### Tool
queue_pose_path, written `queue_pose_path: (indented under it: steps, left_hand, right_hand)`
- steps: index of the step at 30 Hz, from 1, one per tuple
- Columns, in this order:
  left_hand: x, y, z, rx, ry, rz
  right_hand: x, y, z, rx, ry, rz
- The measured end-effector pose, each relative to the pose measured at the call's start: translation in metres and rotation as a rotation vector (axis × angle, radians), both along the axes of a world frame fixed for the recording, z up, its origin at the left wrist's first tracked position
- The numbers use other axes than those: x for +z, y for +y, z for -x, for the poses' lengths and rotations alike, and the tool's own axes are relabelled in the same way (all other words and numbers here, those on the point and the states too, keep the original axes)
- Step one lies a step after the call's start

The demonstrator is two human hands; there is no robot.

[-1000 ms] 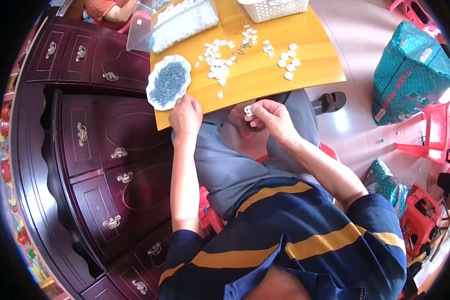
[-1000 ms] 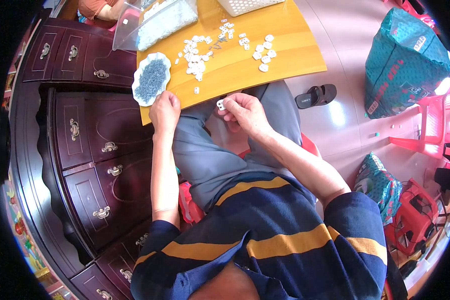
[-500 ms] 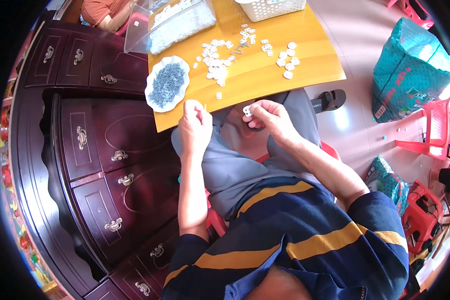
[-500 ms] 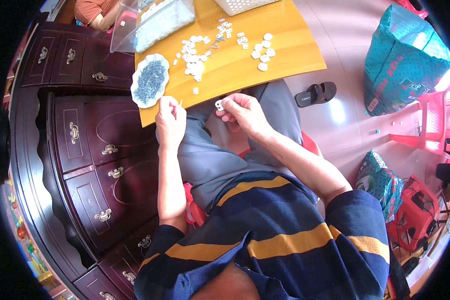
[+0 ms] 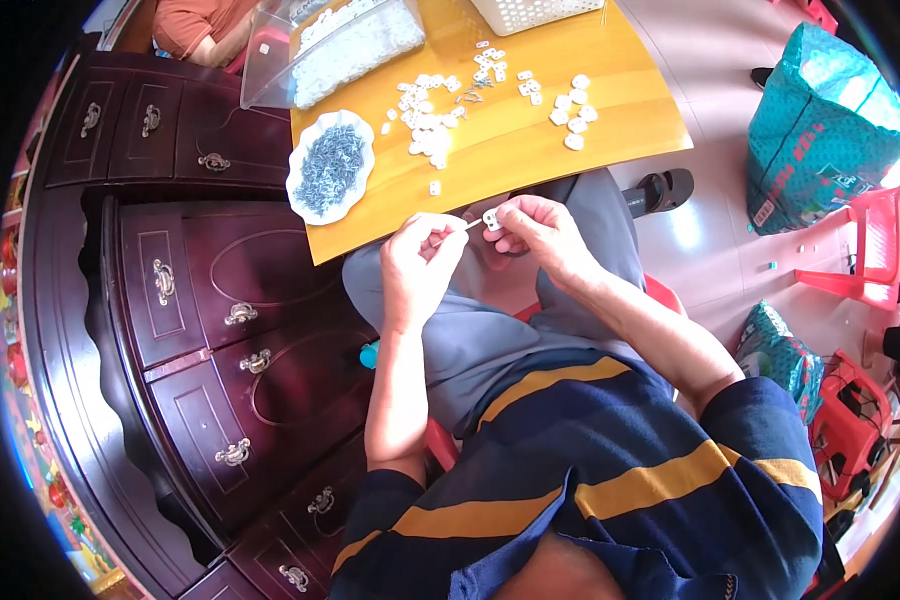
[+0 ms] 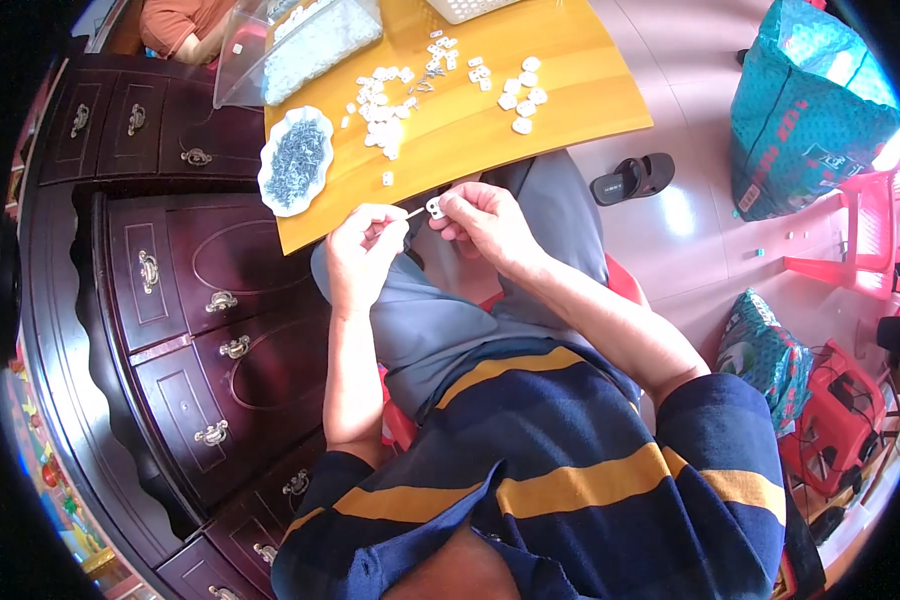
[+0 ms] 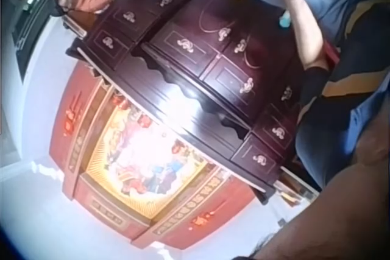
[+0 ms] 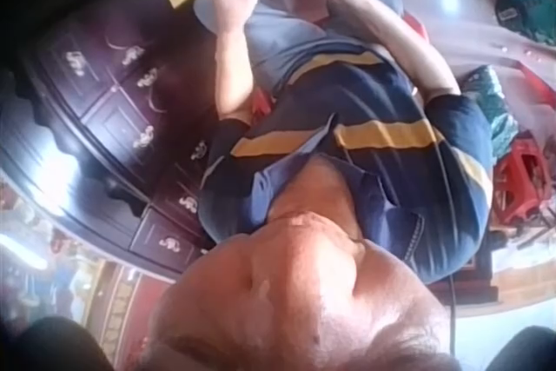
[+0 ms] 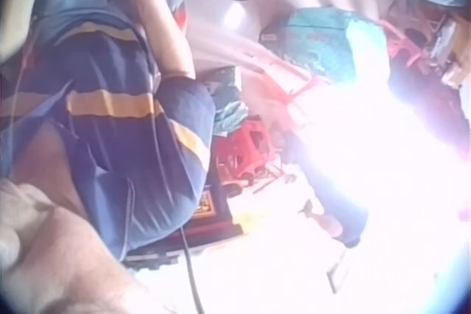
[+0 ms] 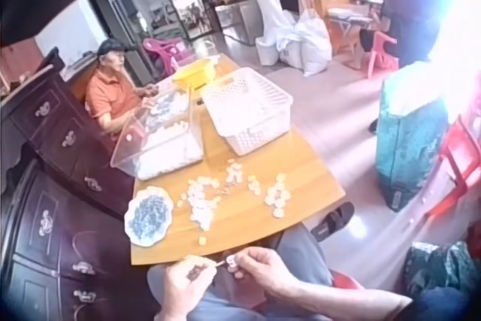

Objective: The recorder manually joins small white plastic parts with metal fasteners at a table.

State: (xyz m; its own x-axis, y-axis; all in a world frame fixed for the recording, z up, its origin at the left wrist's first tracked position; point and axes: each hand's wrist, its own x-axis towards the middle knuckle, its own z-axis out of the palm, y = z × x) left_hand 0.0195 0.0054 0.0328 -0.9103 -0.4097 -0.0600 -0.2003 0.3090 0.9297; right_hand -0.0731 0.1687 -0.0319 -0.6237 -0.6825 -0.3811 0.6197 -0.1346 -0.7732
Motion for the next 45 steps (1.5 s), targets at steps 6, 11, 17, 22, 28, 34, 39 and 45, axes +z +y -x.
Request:
queue_pose_path:
  steps: [6, 11, 17, 22, 28, 34, 39, 45]
  left_hand:
    - [0.003, 0.007, 0.006, -0.049, 0.053, 0.194]
    - [0.004, 0.011, 0.01, -0.077, 0.145, 0.336]
    - [-0.006, 0.011, 0.012, -0.042, 0.205, 0.246]
    - [-0.006, 0.013, 0.014, -0.087, 0.199, 0.337]
    - [-0.004, 0.014, 0.013, -0.081, 0.193, 0.309]
    - [-0.006, 0.014, 0.014, -0.092, 0.175, 0.377]
    - [-0.003, 0.021, 0.016, -0.147, 0.221, 0.552]
    - [-0.003, 0.02, 0.017, -0.128, 0.213, 0.528]
  right_hand:
    - [-0.004, -0.001, -0.002, -0.016, 0.038, 0.023]
    - [-0.005, -0.002, -0.003, -0.02, 0.062, 0.021]
    - [-0.005, -0.002, -0.005, -0.008, 0.087, 0.007]
    - [-0.005, -0.002, -0.006, -0.012, 0.082, 0.014]
    - [-0.005, -0.003, -0.006, -0.021, 0.116, -0.007]
    - [-0.004, -0.004, -0.006, -0.044, 0.143, -0.072]
    - [-0.006, -0.005, -0.006, -0.058, 0.201, -0.105]
    - [-0.004, -0.004, -0.005, -0.052, 0.178, -0.119]
